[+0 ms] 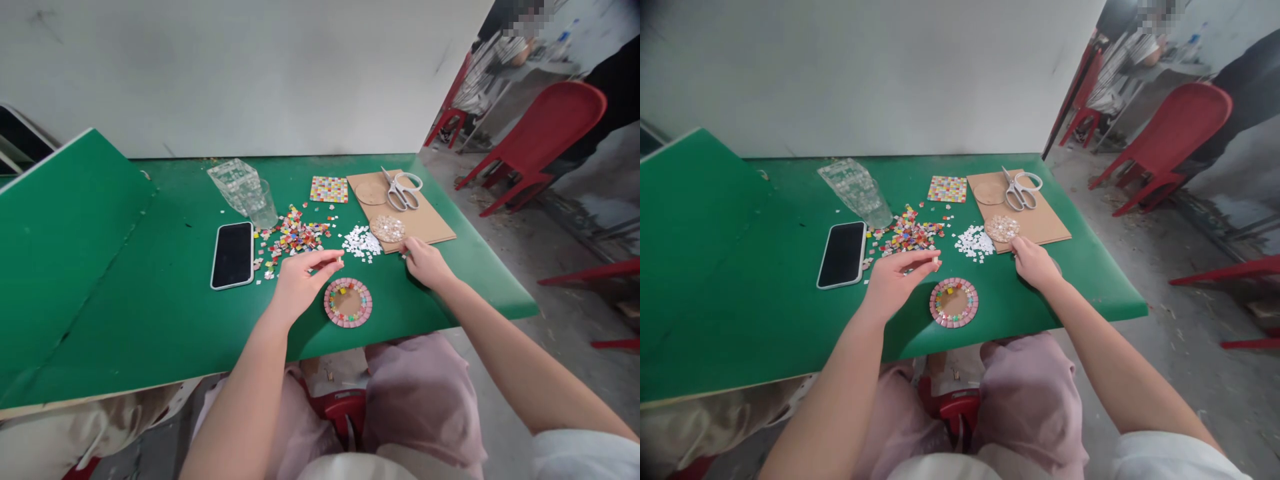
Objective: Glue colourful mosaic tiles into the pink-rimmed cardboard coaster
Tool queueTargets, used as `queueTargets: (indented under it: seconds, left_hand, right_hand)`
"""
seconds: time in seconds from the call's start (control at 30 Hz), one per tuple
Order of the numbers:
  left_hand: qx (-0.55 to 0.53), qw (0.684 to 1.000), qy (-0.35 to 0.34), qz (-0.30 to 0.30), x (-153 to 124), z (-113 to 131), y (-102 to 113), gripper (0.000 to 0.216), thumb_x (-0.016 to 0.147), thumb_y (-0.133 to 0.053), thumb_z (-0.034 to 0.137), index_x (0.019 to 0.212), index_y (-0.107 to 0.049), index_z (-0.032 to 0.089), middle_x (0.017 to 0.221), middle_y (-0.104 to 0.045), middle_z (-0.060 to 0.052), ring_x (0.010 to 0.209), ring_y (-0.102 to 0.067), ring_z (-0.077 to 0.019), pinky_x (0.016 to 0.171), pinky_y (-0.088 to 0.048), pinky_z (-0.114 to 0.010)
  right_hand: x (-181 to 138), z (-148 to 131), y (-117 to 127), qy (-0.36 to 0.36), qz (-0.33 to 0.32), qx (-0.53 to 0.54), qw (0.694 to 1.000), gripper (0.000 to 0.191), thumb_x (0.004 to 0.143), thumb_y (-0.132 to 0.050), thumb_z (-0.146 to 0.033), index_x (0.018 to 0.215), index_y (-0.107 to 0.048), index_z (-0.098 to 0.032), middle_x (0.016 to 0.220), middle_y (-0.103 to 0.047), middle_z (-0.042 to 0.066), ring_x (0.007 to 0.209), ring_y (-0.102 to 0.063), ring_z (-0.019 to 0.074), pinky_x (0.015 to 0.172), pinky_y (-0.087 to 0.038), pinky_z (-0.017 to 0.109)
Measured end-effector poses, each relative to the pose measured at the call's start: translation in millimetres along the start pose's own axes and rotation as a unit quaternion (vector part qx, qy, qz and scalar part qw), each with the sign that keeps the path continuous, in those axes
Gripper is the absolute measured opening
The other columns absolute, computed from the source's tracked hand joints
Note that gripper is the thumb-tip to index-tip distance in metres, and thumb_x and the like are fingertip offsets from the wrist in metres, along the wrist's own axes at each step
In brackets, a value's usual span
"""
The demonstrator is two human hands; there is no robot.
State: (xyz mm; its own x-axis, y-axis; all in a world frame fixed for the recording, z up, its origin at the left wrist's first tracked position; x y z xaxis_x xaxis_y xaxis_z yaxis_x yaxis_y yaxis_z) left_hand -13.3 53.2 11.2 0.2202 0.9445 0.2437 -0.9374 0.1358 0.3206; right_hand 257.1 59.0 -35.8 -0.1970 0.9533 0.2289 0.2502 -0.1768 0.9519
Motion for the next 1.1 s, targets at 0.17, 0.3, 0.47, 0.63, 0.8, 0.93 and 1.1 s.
queueTargets:
  seconds: [0.17, 0.3, 0.47, 0.63, 0.8, 0.93, 1.1]
  left_hand:
    - [0.001, 1.0, -0.001, 0.0, 0, 0, 0, 0.02, 0.075, -0.065, 0.034, 0.09, -0.072, 0.024, 0.086, -0.074, -0.002, 0.077, -0.069, -0.0171, 0.075, -0.056, -0.029]
    - [-0.004, 1.0, 0.001, 0.0, 0, 0, 0, 0.019, 0.075, -0.066, 0.034, 0.09, -0.072, 0.024, 0.085, -0.074, -0.001, 0.076, -0.069, -0.0168, 0.075, -0.056, -0.028]
    - [-0.007, 1.0, 0.0, -0.001, 0, 1, 1, 0.02, 0.074, -0.066, 0.034, 0.09, -0.072, 0.024, 0.086, -0.074, -0.001, 0.076, -0.069, -0.0164, 0.075, -0.056, -0.028]
    - [0.0, 1.0, -0.002, -0.004, 0, 1, 1, 0.02, 0.074, -0.066, 0.035, 0.09, -0.072, 0.024, 0.086, -0.074, -0.002, 0.077, -0.069, -0.017, 0.075, -0.056, -0.029]
    - [0.0, 1.0, -0.002, -0.006, 0, 1, 0, 0.02, 0.074, -0.066, 0.034, 0.09, -0.072, 0.024, 0.087, -0.074, -0.001, 0.077, -0.069, -0.0164, 0.074, -0.056, -0.027]
    - [0.001, 1.0, -0.006, -0.005, -1, 2, 1, 0.021, 0.075, -0.066, 0.034, 0.091, -0.072, 0.022, 0.087, -0.074, -0.002, 0.076, -0.069, -0.0164, 0.074, -0.056, -0.028]
    - [0.005, 1.0, -0.011, -0.006, 0, 3, 2, 0.02, 0.075, -0.066, 0.033, 0.091, -0.072, 0.022, 0.087, -0.074, -0.001, 0.074, -0.069, -0.0154, 0.072, -0.056, -0.027]
  right_hand:
    - [-1, -2, 2, -0.003, 0.005, 0.001, 1.0, 0.023, 0.069, -0.039, -0.006, 0.083, -0.049, -0.022, 0.079, -0.06, 0.004, 0.076, -0.057, 0.0196, 0.067, -0.043, 0.028]
    - [-6, 4, 7, -0.03, 0.04, 0.001, 0.999, 0.026, 0.071, -0.037, -0.005, 0.087, -0.05, -0.02, 0.086, -0.062, 0.006, 0.082, -0.059, 0.0195, 0.073, -0.045, 0.029]
    - [-18, 4, 8, -0.036, 0.045, -0.024, 0.998, 0.025, 0.074, -0.039, -0.009, 0.092, -0.055, -0.018, 0.09, -0.067, 0.009, 0.089, -0.061, 0.0233, 0.082, -0.045, 0.035]
    - [-32, -16, -1, -0.019, 0.018, -0.05, 0.998, 0.034, 0.074, -0.038, -0.005, 0.099, -0.056, -0.018, 0.099, -0.069, 0.008, 0.105, -0.059, 0.0229, 0.102, -0.034, 0.044]
    - [-35, -33, 1, -0.017, 0.022, 0.007, 1.0, 0.042, 0.075, -0.037, -0.005, 0.112, -0.053, -0.017, 0.113, -0.066, 0.008, 0.107, -0.059, 0.0199, 0.101, -0.038, 0.041]
    - [-40, -29, 9, -0.066, 0.051, 0.009, 0.996, 0.043, 0.078, -0.037, -0.007, 0.118, -0.051, -0.016, 0.106, -0.069, 0.008, 0.104, -0.061, 0.0212, 0.1, -0.039, 0.044]
    - [-48, -44, -7, -0.027, 0.006, 0.0, 1.0, 0.048, 0.078, -0.036, -0.007, 0.124, -0.046, -0.014, 0.115, -0.065, 0.01, 0.112, -0.057, 0.0204, 0.104, -0.034, 0.047]
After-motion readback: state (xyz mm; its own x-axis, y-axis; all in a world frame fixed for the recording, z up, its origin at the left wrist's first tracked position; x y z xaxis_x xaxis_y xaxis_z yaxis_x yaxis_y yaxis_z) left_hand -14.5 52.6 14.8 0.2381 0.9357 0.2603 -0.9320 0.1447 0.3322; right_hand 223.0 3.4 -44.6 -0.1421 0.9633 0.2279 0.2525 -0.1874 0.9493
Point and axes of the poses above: each hand's wrist, its own x-axis towards the middle knuckle, its own y-axis out of the back of the hand, z = x × y, the point moved 5 cm from there along x, towards the middle knuckle
